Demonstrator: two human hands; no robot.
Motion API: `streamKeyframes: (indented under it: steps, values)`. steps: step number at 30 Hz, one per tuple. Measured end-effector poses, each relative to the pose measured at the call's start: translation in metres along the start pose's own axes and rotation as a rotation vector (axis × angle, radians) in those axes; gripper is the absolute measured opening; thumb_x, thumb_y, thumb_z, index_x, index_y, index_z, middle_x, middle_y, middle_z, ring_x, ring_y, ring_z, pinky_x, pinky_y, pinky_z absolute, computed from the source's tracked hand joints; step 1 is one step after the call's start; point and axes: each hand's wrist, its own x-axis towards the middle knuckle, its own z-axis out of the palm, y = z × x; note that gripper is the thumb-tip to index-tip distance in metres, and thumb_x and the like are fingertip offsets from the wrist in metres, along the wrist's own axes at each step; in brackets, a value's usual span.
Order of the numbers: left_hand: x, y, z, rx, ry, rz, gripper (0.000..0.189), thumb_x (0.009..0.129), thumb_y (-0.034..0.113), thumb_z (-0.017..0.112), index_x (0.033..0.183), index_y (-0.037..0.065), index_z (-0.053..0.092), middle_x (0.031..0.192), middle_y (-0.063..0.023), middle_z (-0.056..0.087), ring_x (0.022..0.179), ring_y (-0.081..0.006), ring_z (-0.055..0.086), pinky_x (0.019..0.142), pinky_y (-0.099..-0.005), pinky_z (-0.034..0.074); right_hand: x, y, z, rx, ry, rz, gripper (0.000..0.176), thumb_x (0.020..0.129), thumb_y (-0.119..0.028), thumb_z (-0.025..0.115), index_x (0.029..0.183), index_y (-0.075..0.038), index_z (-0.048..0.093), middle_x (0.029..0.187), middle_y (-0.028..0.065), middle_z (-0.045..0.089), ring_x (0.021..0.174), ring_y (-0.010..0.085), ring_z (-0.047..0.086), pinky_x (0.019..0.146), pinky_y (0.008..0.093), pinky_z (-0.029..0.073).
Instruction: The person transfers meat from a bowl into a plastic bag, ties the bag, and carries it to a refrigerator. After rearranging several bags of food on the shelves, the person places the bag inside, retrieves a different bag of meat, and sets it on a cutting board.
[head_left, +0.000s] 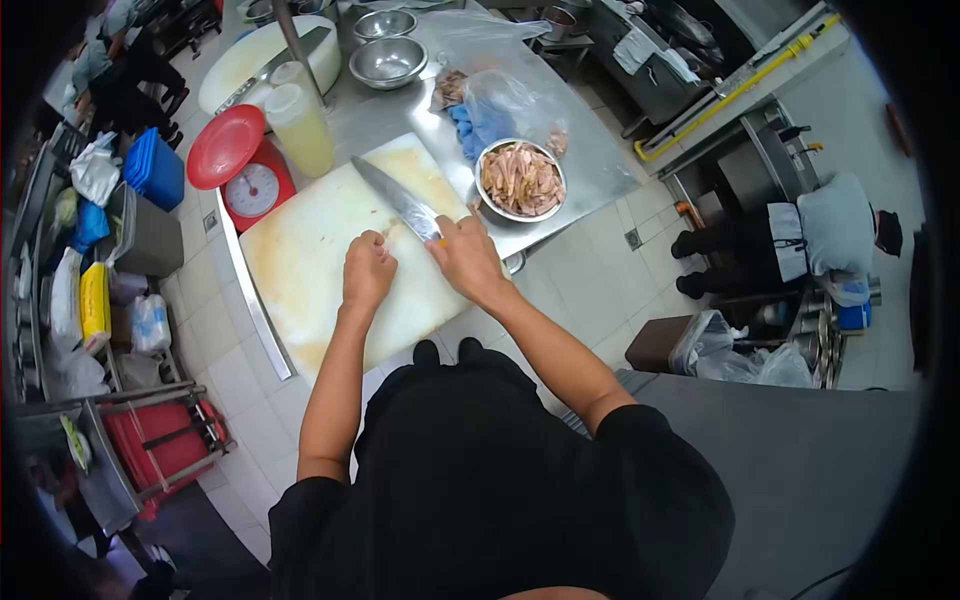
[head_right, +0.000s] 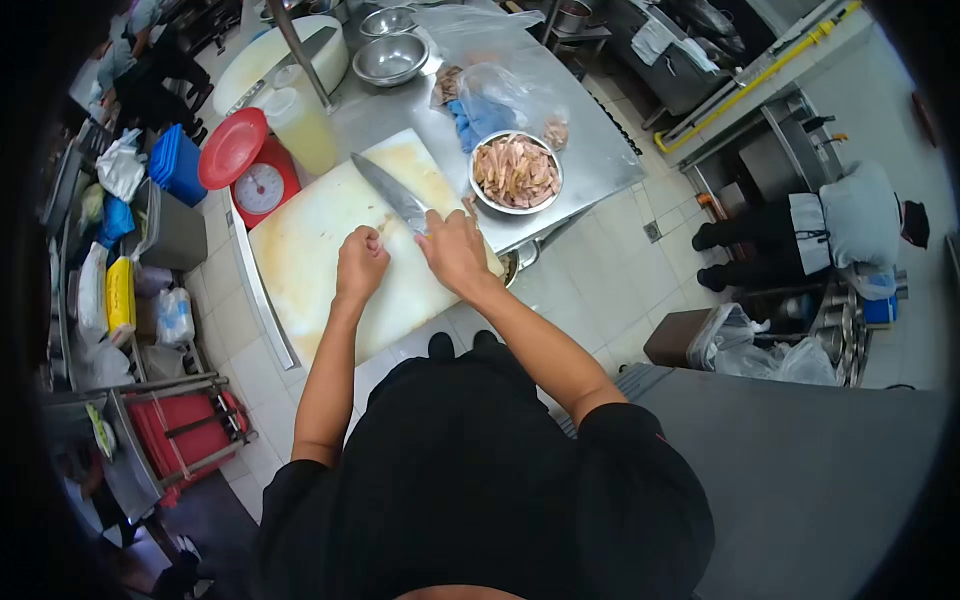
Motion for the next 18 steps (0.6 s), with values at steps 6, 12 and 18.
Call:
streamKeyframes:
  steps: [6, 12, 18]
  values:
    - [0.007, 0.026, -0.015, -0.237, -0.027, -0.044, 0.023, 0.077, 0.004, 0.067, 0.098, -0.001, 0.06, 0.081, -0.0113, 0.061, 0.074, -0.0179, 0.06, 0.071, -0.0295, 0.05, -0.011, 0.096, -0.041, 0.231, 0.656, 0.107, 0.025, 0.092, -0.019, 0.053, 0.102, 0.004, 0.055, 0.092, 0.02, 0.06, 0.085, 0.037, 0.057, 0.075, 0.0411, 0.047]
    - [0.063, 0.102, 0.012, -0.611, -0.186, 0.239, 0.024, 0.082, 0.01, 0.07, 0.101, -0.001, 0.062, 0.085, -0.0037, 0.063, 0.078, -0.008, 0.058, 0.073, -0.0228, 0.05, 0.009, 0.162, -0.044, 0.87, 0.31, 0.528, 0.027, 0.096, -0.024, 0.049, 0.102, 0.002, 0.053, 0.074, 0.007, 0.059, 0.061, 0.0115, 0.058, 0.049, 0.0272, 0.047]
    - [0.095, 0.169, 0.065, -0.448, -0.261, 0.337, 0.02, 0.082, 0.01, 0.069, 0.099, 0.0, 0.065, 0.083, -0.0084, 0.067, 0.072, -0.0117, 0.061, 0.069, -0.0247, 0.051, 0.027, 0.174, -0.041, 1.148, 0.125, 0.588, 0.019, 0.094, -0.017, 0.051, 0.098, 0.001, 0.046, 0.078, 0.0109, 0.06, 0.055, 0.0144, 0.059, 0.044, 0.0251, 0.048]
